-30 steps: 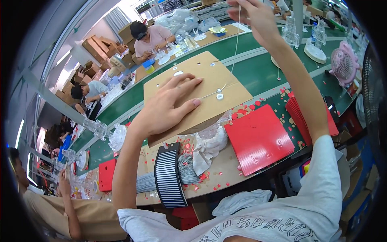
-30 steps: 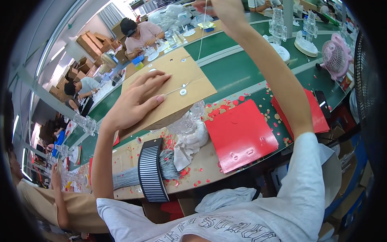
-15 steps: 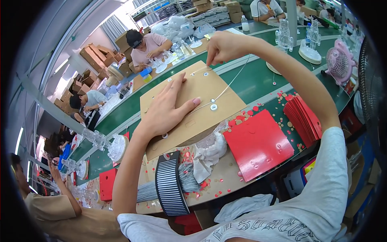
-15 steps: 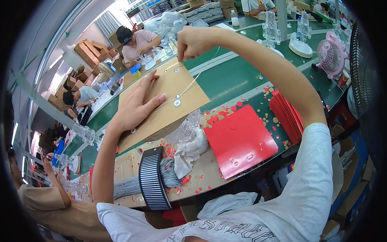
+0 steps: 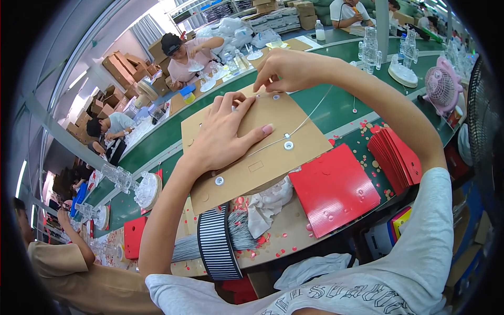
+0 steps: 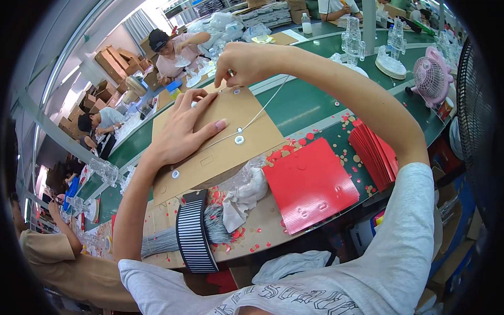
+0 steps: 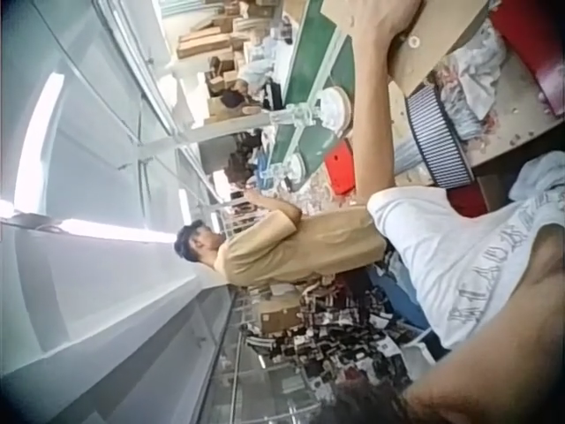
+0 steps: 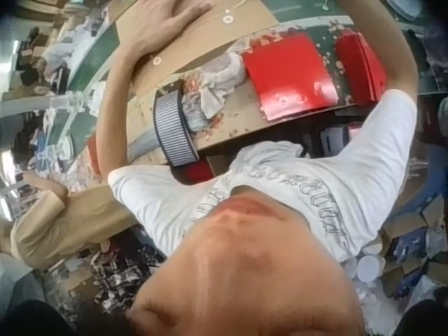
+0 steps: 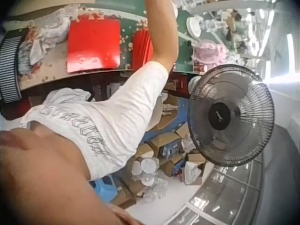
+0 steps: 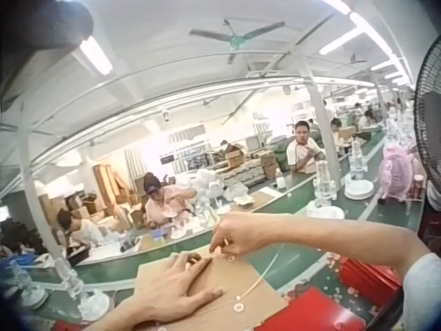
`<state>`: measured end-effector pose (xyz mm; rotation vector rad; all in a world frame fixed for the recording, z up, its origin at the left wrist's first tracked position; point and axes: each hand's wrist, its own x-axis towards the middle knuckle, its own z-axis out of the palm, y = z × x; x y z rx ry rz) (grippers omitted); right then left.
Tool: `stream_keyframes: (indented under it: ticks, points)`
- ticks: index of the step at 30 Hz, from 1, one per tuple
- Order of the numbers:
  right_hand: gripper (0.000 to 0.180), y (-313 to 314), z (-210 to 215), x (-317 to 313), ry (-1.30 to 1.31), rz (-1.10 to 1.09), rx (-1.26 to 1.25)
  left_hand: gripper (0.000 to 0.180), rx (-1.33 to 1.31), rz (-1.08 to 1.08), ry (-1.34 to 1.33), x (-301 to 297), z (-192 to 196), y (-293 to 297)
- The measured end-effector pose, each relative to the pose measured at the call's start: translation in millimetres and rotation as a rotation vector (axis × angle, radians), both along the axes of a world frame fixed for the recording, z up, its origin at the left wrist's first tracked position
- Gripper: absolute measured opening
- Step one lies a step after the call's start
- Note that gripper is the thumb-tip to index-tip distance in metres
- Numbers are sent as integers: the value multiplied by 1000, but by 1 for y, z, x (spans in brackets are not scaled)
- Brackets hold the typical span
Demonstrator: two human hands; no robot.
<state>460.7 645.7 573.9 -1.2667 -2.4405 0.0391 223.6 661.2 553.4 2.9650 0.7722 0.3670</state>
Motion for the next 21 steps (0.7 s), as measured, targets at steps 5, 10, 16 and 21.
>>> stream_keyframes:
  ticks: [5,10,16,21]
  points:
    - [22,3,-8,1,-40,124,158,73,6,1,-17,-2,0,-6]
    - [25,0,-9,12,-29,102,74,76,31,-20,-54,-6,-6,-4]
    - [27,-12,-8,5,-100,102,129,79,0,-53,-67,-11,-3,-7]
    - [27,-15,-5,10,-202,117,167,77,33,-85,-84,-10,-5,-9]
